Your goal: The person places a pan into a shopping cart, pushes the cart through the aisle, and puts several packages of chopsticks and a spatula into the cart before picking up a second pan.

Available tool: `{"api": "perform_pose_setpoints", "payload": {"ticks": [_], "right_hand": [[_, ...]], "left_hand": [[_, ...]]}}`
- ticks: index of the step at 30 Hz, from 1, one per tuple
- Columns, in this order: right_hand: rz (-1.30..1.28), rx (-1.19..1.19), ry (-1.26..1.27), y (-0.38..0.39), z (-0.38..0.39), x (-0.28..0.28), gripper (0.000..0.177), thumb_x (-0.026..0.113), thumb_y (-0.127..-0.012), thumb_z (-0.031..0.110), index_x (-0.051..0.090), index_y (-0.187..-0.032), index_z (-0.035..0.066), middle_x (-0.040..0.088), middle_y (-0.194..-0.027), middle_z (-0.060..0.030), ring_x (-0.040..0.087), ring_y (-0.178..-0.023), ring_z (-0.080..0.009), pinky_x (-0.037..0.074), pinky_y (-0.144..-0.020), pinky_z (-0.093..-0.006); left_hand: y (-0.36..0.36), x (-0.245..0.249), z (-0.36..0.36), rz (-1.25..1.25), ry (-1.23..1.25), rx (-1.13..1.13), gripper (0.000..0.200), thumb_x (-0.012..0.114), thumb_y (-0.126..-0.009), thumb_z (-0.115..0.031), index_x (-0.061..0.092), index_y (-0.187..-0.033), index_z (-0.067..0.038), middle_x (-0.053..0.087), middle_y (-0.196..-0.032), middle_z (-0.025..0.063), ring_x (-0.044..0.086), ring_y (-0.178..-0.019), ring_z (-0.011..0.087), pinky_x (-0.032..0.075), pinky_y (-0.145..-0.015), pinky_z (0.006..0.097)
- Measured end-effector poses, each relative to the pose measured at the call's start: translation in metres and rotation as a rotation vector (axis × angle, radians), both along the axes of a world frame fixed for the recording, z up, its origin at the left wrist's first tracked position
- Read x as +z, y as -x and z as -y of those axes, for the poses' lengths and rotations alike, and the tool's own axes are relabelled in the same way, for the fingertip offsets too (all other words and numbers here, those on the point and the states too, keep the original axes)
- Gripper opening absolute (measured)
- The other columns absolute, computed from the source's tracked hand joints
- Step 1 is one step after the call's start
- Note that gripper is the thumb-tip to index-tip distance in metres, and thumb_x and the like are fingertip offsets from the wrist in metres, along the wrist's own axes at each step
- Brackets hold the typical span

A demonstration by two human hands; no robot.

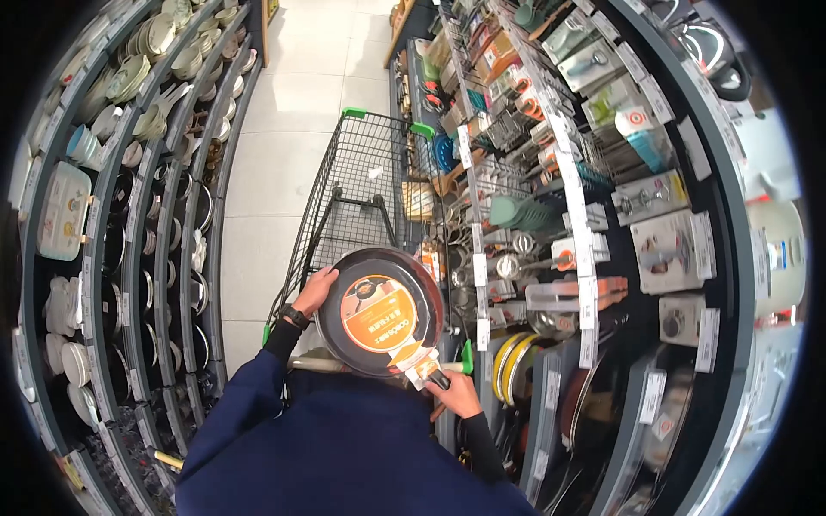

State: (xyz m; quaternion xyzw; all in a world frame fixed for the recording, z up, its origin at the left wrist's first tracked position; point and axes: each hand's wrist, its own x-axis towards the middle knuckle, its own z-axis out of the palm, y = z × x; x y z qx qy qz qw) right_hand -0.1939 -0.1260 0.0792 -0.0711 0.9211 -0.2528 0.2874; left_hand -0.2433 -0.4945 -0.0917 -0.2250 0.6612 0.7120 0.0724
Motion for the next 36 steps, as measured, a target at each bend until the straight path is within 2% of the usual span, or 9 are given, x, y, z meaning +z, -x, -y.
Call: {"api": "perform_pose_setpoints", "payload": {"ticks": [2, 4, 5, 6, 9, 12, 15, 20, 36], "right_hand": [[-0.11, 0.038, 0.055, 0.025, -0.01, -0.025, 0.039, 0.078, -0.079, 0.036, 0.071, -0.089, 0.0, 0.066, -0.071, -0.0175, 0.067, -0.066, -0.03, 0.051, -0.066, -0.0383], [-0.287, 0.062, -0.076, 0.06, -0.004, -0.026, 0.038, 0.078, -0.078, 0.037, 0.07, -0.086, 0.0, 0.067, -0.074, -0.0204, 0.067, -0.072, -0.0378, 0.051, -0.065, -0.0416], [-0.277, 0.04, -0.073, 0.08, 0.002, -0.025, 0.038, 0.078, -0.078, 0.037, 0.069, -0.085, 0.0, 0.066, -0.075, -0.0224, 0.065, -0.076, -0.0407, 0.05, -0.064, -0.044], [-0.291, 0.056, -0.057, 0.102, 0.004, -0.031, 0.041, 0.077, -0.078, 0.04, 0.069, -0.085, 0.0, 0.065, -0.074, -0.0227, 0.066, -0.075, -0.0405, 0.05, -0.063, -0.0453], [-0.315, 0.085, -0.135, 0.161, 0.017, -0.056, 0.047, 0.074, -0.079, 0.047, 0.067, -0.081, 0.001, 0.065, -0.073, -0.0233, 0.065, -0.074, -0.0424, 0.049, -0.063, -0.0483], [-0.431, 0.147, -0.182, 0.21, 0.031, -0.101, 0.05, 0.072, -0.08, 0.05, 0.066, -0.081, 0.0, 0.065, -0.073, -0.0246, 0.064, -0.072, -0.0437, 0.049, -0.064, -0.0521], [-0.423, 0.183, -0.172, 0.256, 0.045, -0.138, 0.047, 0.073, -0.08, 0.048, 0.067, -0.083, 0.001, 0.066, -0.072, -0.0238, 0.065, -0.073, -0.0431, 0.05, -0.064, -0.0518], [-0.37, 0.263, -0.169, 0.332, 0.081, -0.213, 0.046, 0.07, -0.081, 0.049, 0.069, -0.084, 0.003, 0.067, -0.077, -0.023, 0.066, -0.077, -0.0411, 0.051, -0.067, -0.0506], [-0.434, 0.326, -0.237, 0.502, 0.205, -0.359, 0.041, 0.072, -0.081, 0.044, 0.07, -0.08, 0.003, 0.07, -0.078, -0.0195, 0.069, -0.077, -0.0361, 0.055, -0.07, -0.0468]], "left_hand": [[0.029, 0.017, -0.003, -0.014, 0.1, -0.022, 0.047, 0.045, -0.102, -0.036, 0.059, -0.123, 0.004, 0.067, -0.117, 0.0152, 0.061, -0.109, 0.0249, 0.045, -0.094, 0.0356], [0.069, -0.012, 0.014, -0.083, -0.25, -0.095, 0.062, 0.04, -0.103, -0.051, 0.057, -0.132, 0.001, 0.061, -0.129, 0.0156, 0.056, -0.12, 0.0254, 0.041, -0.103, 0.0347], [0.088, -0.036, 0.028, -0.032, -0.167, -0.051, 0.067, 0.038, -0.102, -0.055, 0.055, -0.134, 0.001, 0.06, -0.132, 0.0162, 0.054, -0.124, 0.0269, 0.038, -0.108, 0.0361], [0.102, -0.046, 0.032, -0.225, 0.138, 0.18, 0.071, 0.043, -0.1, -0.057, 0.051, -0.136, 0.003, 0.057, -0.135, 0.0192, 0.053, -0.125, 0.0298, 0.037, -0.108, 0.0407], [0.138, -0.061, 0.08, 0.013, 0.978, 0.37, 0.08, 0.062, -0.09, -0.051, 0.039, -0.141, 0.006, 0.052, -0.134, 0.0271, 0.047, -0.125, 0.0413, 0.033, -0.109, 0.0478], [0.151, -0.149, 0.11, 0.246, 0.775, 0.253, 0.082, 0.068, -0.083, -0.05, 0.045, -0.138, 0.006, 0.055, -0.131, 0.0288, 0.055, -0.12, 0.0419, 0.043, -0.102, 0.046], [0.148, -0.142, 0.109, 0.34, 0.923, 0.154, 0.036, 0.067, -0.084, -0.033, 0.071, -0.102, -0.002, 0.071, -0.097, 0.0221, 0.067, -0.095, 0.0414, 0.053, -0.086, 0.0475], [0.153, -0.149, 0.122, 0.218, 0.905, 0.037, 0.026, 0.06, -0.082, -0.022, 0.067, -0.094, 0.0, 0.069, -0.09, 0.0251, 0.065, -0.09, 0.0453, 0.052, -0.082, 0.053], [0.167, -0.161, 0.131, 0.229, 1.001, 0.04, 0.024, 0.064, -0.086, -0.013, 0.069, -0.104, 0.001, 0.072, -0.077, 0.0169, 0.071, -0.078, 0.0341, 0.055, -0.076, 0.041]]}}
